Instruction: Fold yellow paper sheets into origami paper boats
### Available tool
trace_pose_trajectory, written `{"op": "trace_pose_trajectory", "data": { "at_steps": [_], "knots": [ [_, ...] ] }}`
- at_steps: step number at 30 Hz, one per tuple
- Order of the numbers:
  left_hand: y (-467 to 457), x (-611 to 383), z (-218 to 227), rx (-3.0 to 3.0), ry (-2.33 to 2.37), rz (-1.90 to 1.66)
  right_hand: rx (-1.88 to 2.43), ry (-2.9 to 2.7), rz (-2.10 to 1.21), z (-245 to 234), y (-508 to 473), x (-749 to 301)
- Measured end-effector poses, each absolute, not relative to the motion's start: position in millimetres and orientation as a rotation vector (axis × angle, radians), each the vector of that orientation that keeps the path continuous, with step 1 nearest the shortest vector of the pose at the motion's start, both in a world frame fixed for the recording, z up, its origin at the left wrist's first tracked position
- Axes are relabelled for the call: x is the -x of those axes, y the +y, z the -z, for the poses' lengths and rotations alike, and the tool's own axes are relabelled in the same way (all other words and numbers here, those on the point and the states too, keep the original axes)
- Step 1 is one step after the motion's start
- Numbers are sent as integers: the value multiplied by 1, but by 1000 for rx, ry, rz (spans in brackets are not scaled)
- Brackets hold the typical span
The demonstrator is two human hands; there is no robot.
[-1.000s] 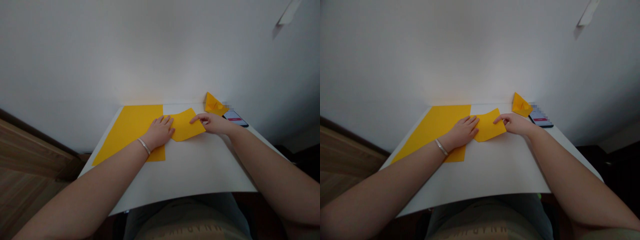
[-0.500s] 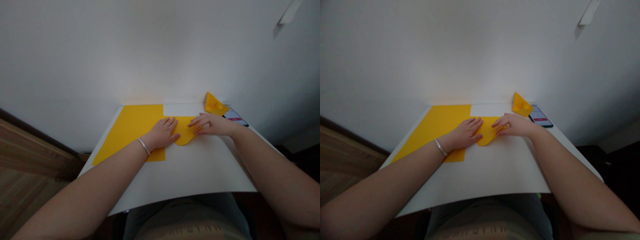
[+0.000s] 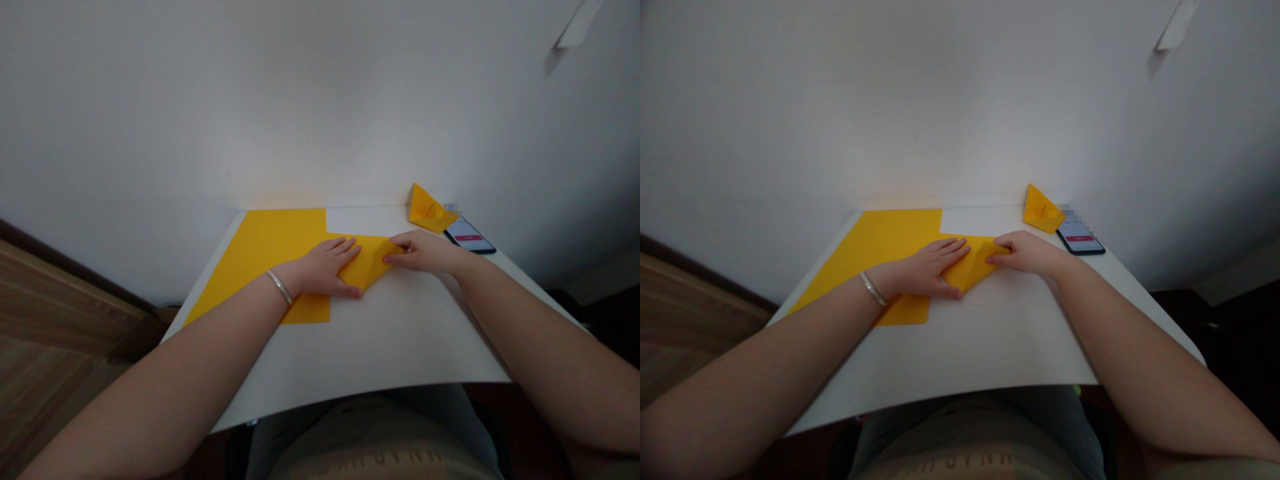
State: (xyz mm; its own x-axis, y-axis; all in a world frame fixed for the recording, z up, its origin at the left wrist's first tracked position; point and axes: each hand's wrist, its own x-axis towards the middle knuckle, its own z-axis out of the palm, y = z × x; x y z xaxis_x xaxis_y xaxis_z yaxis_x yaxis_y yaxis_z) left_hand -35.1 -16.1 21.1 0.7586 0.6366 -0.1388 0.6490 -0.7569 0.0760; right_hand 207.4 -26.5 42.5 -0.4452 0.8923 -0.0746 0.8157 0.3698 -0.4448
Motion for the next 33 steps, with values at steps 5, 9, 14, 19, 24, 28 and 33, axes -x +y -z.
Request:
{"op": "trace_pose_trajectory", "data": {
  "at_steps": [5, 9, 14, 19, 24, 28, 33],
  "knots": [
    [-21, 33, -22, -2830, 1073, 149, 1574, -2417, -605, -38, -23, -204],
    [-20, 31, -23, -2805, 1103, 182, 1542, -2382, -553, -30, -20, -202],
    [-20, 28, -27, -2746, 1128, 256, 1603, -2352, -428, -26, -18, -197],
    [-22, 27, -32, -2730, 1135, 246, 1625, -2407, -166, -24, -16, -192],
    [-21, 26, -32, -2710, 1129, 238, 1649, -2392, -121, -23, -15, -188],
    [-21, 24, -30, -2723, 1151, 219, 1686, -2379, -145, -22, -16, -187],
    [-24, 23, -30, -2719, 1173, 237, 1762, -2337, -149, -22, -18, -181]
  ]
}}
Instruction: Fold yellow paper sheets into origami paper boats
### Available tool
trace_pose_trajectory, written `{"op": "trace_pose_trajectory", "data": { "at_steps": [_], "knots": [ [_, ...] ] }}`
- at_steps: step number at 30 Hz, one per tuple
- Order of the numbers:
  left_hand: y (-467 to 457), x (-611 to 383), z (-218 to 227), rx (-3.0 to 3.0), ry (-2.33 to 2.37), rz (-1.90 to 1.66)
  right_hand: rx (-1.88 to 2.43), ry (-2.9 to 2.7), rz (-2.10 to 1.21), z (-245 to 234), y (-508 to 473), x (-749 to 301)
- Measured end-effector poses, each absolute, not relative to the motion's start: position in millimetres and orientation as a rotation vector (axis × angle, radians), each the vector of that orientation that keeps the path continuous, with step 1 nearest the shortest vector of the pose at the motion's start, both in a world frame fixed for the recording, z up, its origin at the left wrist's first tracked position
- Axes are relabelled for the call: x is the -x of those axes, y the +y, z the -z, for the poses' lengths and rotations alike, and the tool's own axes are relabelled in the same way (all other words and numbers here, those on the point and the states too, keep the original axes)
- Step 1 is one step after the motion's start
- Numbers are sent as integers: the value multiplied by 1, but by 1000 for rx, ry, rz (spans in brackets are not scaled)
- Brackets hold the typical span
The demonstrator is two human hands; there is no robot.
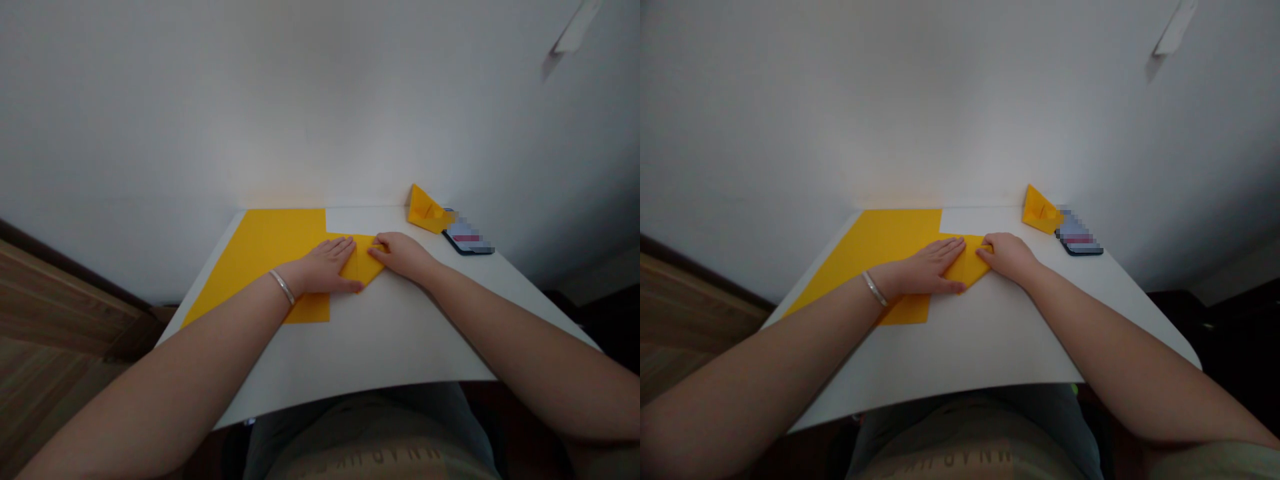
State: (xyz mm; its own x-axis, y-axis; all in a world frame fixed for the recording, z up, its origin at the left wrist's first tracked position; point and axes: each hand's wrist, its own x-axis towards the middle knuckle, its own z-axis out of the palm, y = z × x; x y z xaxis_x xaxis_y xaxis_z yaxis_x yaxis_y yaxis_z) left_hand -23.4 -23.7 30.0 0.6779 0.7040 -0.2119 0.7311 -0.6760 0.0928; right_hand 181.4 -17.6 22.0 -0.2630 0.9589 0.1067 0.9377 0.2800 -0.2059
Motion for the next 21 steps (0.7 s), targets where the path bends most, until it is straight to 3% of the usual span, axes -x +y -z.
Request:
{"op": "trace_pose_trajectory", "data": {
  "at_steps": [21],
  "knots": [
    [-24, 25, -30, -2715, 1171, 178, 1840, -2359, -28, -25, -22, -175]
  ]
}}
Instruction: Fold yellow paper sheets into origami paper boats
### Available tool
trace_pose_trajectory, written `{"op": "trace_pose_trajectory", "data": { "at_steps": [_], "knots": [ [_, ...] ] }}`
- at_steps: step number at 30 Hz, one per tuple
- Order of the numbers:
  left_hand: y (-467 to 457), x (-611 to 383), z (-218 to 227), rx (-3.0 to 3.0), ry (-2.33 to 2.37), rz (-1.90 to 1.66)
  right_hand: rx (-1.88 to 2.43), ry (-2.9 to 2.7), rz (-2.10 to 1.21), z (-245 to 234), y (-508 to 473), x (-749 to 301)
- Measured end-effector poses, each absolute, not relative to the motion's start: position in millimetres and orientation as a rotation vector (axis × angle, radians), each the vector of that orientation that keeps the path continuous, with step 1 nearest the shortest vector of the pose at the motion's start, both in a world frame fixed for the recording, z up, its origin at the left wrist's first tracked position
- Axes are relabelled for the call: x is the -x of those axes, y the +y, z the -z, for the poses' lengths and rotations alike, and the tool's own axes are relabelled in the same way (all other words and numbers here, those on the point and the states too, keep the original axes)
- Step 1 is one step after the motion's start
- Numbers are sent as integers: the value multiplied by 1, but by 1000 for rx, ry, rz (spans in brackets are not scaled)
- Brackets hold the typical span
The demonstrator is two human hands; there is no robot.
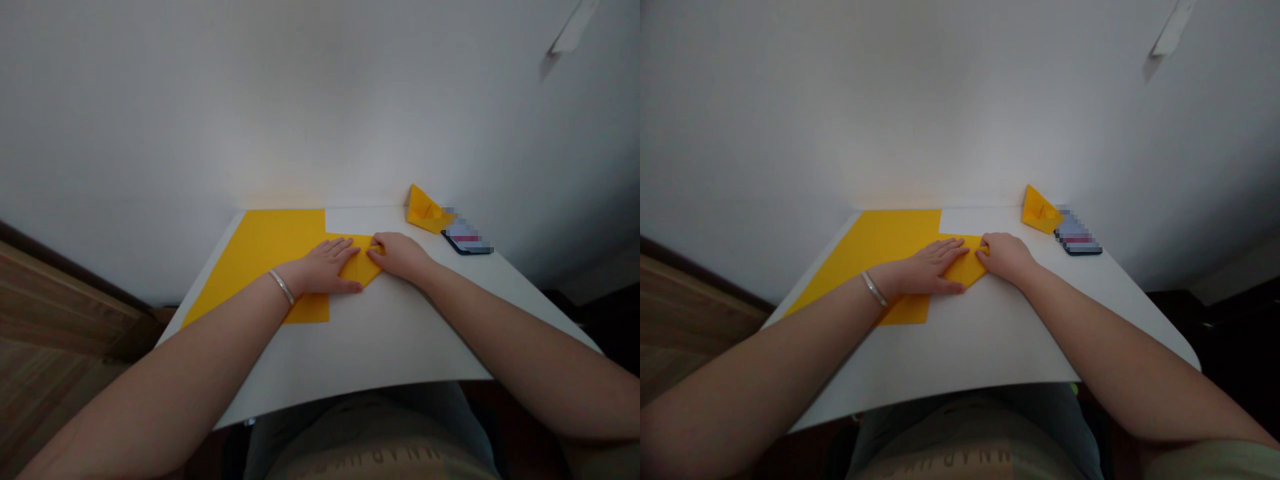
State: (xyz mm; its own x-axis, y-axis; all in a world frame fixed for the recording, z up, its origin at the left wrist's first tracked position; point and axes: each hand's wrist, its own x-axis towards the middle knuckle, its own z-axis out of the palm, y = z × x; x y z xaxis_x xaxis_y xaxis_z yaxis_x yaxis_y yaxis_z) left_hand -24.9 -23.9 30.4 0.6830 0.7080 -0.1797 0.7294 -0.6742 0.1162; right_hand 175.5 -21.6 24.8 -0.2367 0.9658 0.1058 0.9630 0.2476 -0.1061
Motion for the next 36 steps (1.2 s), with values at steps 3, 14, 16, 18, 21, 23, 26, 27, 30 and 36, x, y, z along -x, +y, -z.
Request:
{"op": "trace_pose_trajectory", "data": {
  "at_steps": [3, 14, 16, 18, 21, 23, 26, 27, 30, 36],
  "knots": [
    [-22, 26, -29, -2733, 1156, 200, 1843, -2358, -30, -24, -22, -175],
    [-26, 26, -28, -2809, 1123, 155, 1842, -2358, -20, -24, -21, -174],
    [-27, 26, -28, -2819, 1114, 146, 1834, -2354, -18, -23, -21, -174],
    [-27, 26, -29, -2827, 1119, 147, 1827, -2345, -22, -22, -22, -174],
    [-28, 25, -31, -2846, 1115, 132, 1833, -2311, -32, -22, -23, -173],
    [-28, 25, -32, -2857, 1105, 107, 1806, -2279, -31, -24, -25, -174],
    [-28, 25, -34, -2871, 1105, 84, 1628, -2313, 27, -28, -28, -176],
    [-28, 24, -35, -2878, 1102, 76, 1547, -2346, 57, -29, -30, -176],
    [-28, 24, -34, -2909, 1082, 42, 1376, -2436, 88, -35, -34, -178],
    [-34, 22, -29, -2971, 1278, -55, 1305, -2461, 241, -49, -44, -178]
  ]
}}
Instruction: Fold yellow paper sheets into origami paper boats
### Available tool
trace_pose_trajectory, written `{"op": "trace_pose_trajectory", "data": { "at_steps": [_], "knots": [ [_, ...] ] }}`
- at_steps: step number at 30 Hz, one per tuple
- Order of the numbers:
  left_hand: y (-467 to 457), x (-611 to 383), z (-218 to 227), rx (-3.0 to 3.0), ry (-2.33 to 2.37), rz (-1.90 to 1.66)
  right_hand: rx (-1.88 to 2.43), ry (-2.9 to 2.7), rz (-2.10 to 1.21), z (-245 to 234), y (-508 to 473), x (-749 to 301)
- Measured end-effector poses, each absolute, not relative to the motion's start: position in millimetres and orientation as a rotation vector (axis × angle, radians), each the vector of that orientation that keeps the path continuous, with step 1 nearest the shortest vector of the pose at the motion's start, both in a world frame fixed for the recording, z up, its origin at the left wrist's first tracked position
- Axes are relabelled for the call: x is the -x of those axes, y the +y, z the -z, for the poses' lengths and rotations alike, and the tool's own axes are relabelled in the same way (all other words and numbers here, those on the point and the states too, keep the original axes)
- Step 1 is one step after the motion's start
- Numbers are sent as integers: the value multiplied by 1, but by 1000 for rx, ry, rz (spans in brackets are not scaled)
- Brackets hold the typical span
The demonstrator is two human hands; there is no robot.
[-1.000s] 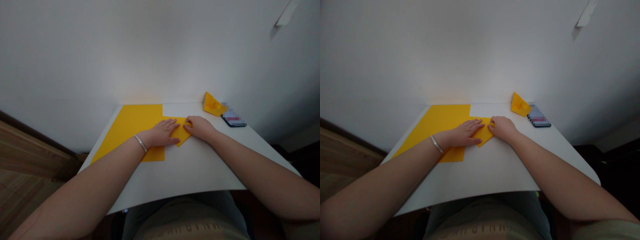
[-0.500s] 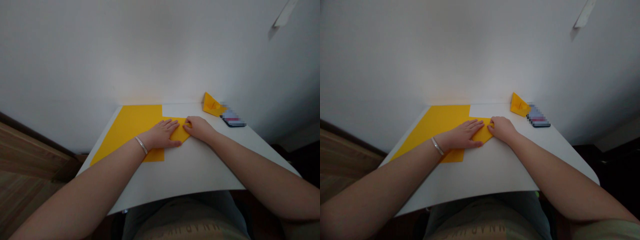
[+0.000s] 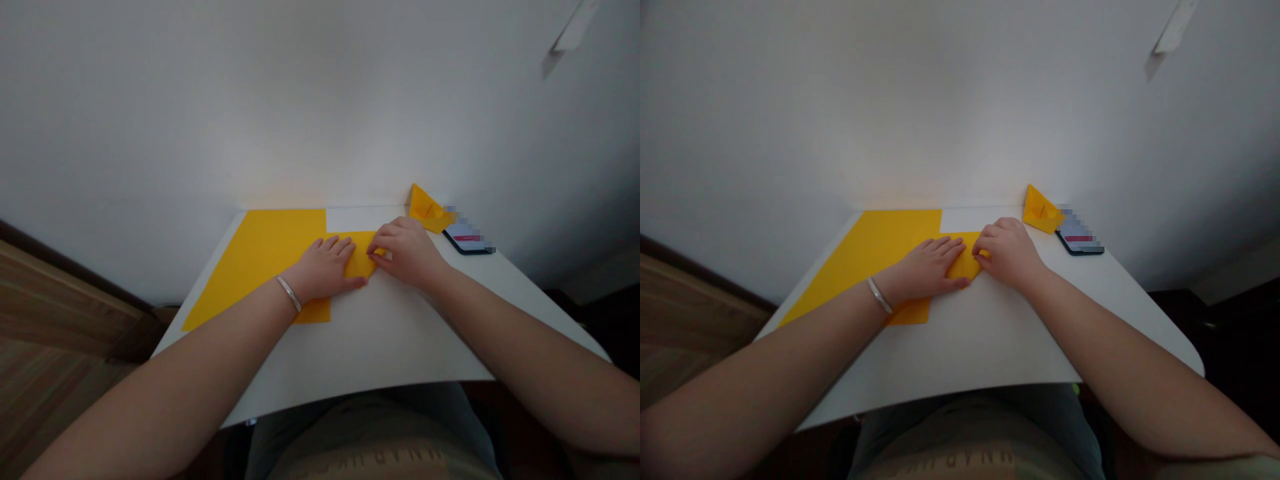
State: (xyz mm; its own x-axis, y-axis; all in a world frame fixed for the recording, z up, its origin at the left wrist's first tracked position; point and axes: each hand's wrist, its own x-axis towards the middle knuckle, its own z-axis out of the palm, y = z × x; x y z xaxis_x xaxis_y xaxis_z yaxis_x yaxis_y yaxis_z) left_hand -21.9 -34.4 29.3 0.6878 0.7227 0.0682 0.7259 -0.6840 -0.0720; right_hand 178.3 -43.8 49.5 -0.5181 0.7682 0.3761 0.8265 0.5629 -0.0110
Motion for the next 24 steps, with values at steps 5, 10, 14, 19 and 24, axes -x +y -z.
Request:
{"op": "trace_pose_trajectory", "data": {
  "at_steps": [5, 10, 14, 19, 24],
  "knots": [
    [-36, 18, -23, 2679, -1249, 116, 1229, -2631, 90, -53, -48, -174],
    [-33, 17, -18, 2655, -1238, 179, 1290, -2760, 91, -55, -56, -166],
    [-33, 16, -19, 2655, -1262, 183, 1341, -2797, 132, -59, -64, -162],
    [-34, 15, -20, 2658, -1294, 159, 1518, -2758, 137, -62, -74, -152],
    [-31, 18, -16, 2676, -1293, 141, 1580, -2715, 219, -62, -82, -144]
  ]
}}
